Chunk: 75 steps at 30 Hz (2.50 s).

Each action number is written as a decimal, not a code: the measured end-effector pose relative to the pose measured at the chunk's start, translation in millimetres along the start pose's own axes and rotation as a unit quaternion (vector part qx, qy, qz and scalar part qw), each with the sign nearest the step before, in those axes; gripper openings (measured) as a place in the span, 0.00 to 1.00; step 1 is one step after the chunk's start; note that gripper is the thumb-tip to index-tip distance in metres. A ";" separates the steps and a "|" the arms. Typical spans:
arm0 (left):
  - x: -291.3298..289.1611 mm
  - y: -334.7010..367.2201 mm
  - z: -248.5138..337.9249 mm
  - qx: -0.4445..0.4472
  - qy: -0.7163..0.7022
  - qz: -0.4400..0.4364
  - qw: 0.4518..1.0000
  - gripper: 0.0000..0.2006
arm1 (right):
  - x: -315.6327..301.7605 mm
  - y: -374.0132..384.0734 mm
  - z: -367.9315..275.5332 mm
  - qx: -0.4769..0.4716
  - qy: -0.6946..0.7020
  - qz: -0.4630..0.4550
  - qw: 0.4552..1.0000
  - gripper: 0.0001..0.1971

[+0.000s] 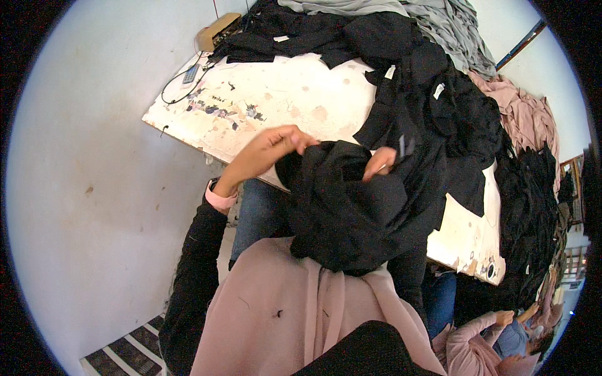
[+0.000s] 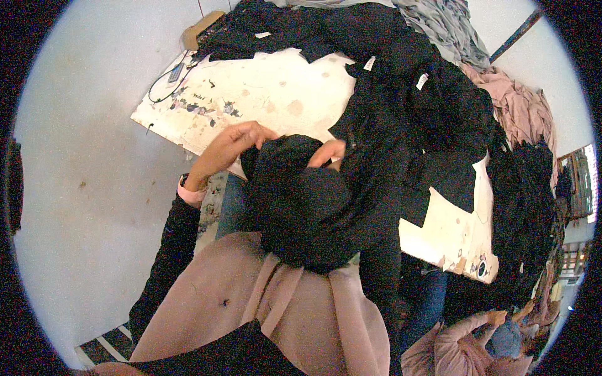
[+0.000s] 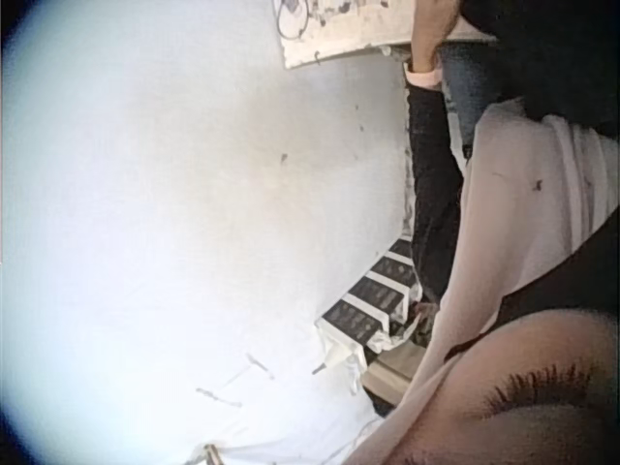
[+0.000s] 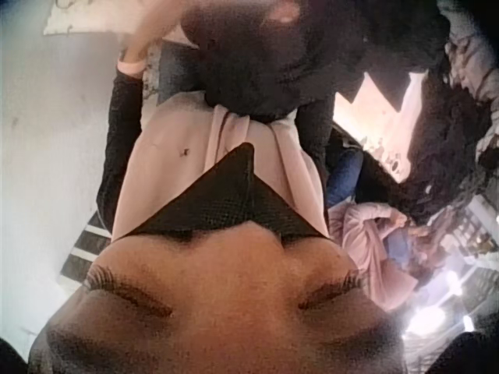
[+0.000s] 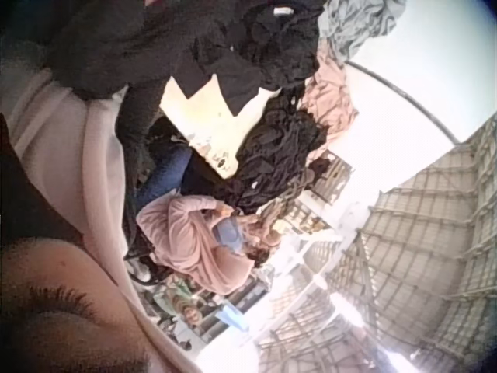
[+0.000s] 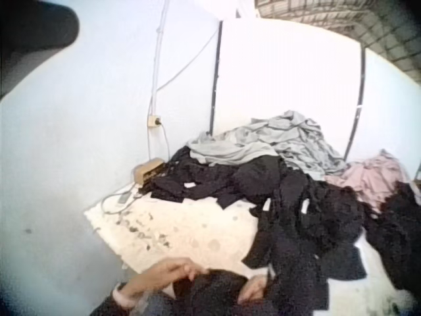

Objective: The person uses small scissors to trim loose threads and tags from a black garment laid on a white worktable. They repeatedly reposition the garment, cut threads at seams and edges, and remove small fabric scraps. The garment remains on the table throughout the clip.

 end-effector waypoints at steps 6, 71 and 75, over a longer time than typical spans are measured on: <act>48.3 -21.7 16.7 0.186 0.180 0.025 0.966 0.30 | -9.3 -5.7 -4.3 -0.003 0.024 -0.003 1.000 0.21; -54.7 42.3 103.6 0.221 0.517 0.181 0.807 0.16 | -151.4 15.1 -65.3 -0.159 0.011 0.062 0.985 0.11; -18.6 19.5 -11.0 0.089 0.537 0.153 0.825 0.40 | -73.7 -3.9 -42.9 -0.149 0.016 -0.063 0.987 0.14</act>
Point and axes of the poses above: each hand's wrist, its own y-axis towards the middle knuckle, its own x-axis out of the palm, z = x × y, the point moved 2 cm from there along y, towards the middle knuckle, and after that the axes turned 6 degrees about x, right-handed, at the moved point
